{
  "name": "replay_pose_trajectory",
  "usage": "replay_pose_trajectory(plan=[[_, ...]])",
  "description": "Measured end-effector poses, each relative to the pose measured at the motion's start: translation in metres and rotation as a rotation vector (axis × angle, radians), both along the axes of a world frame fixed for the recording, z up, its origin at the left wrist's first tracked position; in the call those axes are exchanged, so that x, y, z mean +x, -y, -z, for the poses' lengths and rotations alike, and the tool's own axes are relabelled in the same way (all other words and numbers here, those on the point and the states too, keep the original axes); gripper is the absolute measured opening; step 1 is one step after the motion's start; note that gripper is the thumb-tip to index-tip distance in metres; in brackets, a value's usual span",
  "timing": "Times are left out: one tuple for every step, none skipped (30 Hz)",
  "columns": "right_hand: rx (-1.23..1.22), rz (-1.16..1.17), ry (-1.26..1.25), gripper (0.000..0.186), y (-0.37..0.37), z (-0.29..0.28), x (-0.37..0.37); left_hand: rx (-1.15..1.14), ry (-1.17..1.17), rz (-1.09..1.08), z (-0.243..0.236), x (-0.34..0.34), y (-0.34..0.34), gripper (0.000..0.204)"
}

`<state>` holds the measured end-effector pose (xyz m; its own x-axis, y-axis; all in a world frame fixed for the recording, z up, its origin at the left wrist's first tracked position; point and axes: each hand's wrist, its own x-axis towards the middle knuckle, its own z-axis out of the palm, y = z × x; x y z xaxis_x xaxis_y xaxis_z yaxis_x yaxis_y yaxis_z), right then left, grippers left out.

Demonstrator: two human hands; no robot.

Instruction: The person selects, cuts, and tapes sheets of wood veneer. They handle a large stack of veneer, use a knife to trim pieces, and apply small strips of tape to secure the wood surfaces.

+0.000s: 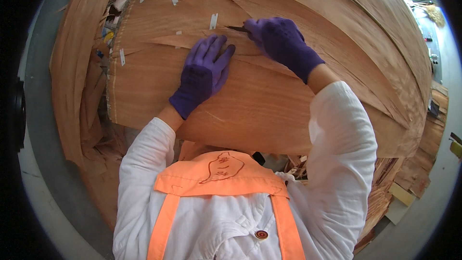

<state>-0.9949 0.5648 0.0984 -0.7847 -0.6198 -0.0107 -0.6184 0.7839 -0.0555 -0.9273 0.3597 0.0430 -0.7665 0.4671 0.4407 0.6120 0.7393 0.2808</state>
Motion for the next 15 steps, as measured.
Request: replay_pose_trajectory(plan=[[0.005,-0.009,-0.005,0.012,0.004,0.004,-0.003,0.002,0.002,-0.003,0.0,0.0,0.0,0.036],[0.021,0.01,0.0,0.013,0.007,0.005,-0.005,0.004,0.006,-0.002,-0.001,0.0,0.0,0.037],[0.036,0.03,0.005,0.014,0.01,0.007,-0.006,0.006,0.01,0.0,-0.001,0.0,0.0,0.037],[0.052,0.05,0.01,0.014,0.012,0.007,-0.007,0.009,0.013,0.002,-0.001,0.0,0.001,0.037],[0.052,0.04,0.015,0.014,0.013,0.007,-0.007,0.008,0.015,0.0,-0.001,0.0,0.001,0.037],[0.052,0.031,0.02,0.014,0.014,0.006,-0.008,0.007,0.016,-0.002,0.0,0.0,0.001,0.036],[0.052,0.022,0.025,0.014,0.015,0.006,-0.008,0.006,0.018,-0.003,0.0,0.0,0.001,0.036],[0.055,0.013,0.027,0.014,0.015,0.005,-0.009,0.006,0.017,-0.004,0.0,0.0,0.0,0.036],[0.059,0.005,0.029,0.013,0.015,0.005,-0.01,0.006,0.015,-0.004,0.001,0.0,0.0,0.036],[0.062,-0.003,0.031,0.013,0.015,0.005,-0.011,0.007,0.014,-0.004,0.001,0.0,0.0,0.036],[0.052,-0.019,0.027,0.012,0.015,0.006,-0.012,0.0,0.013,-0.007,0.001,0.0,-0.001,0.036],[0.043,-0.034,0.023,0.011,0.015,0.007,-0.013,-0.007,0.013,-0.009,0.001,0.0,-0.001,0.036],[0.033,-0.049,0.019,0.011,0.015,0.008,-0.014,-0.014,0.013,-0.011,0.001,0.0,-0.001,0.037],[0.046,-0.049,0.016,0.011,0.015,0.009,-0.014,-0.014,0.013,-0.009,0.001,0.0,-0.001,0.037],[0.06,-0.048,0.013,0.011,0.015,0.01,-0.015,-0.015,0.012,-0.007,0.001,0.0,-0.001,0.037]])
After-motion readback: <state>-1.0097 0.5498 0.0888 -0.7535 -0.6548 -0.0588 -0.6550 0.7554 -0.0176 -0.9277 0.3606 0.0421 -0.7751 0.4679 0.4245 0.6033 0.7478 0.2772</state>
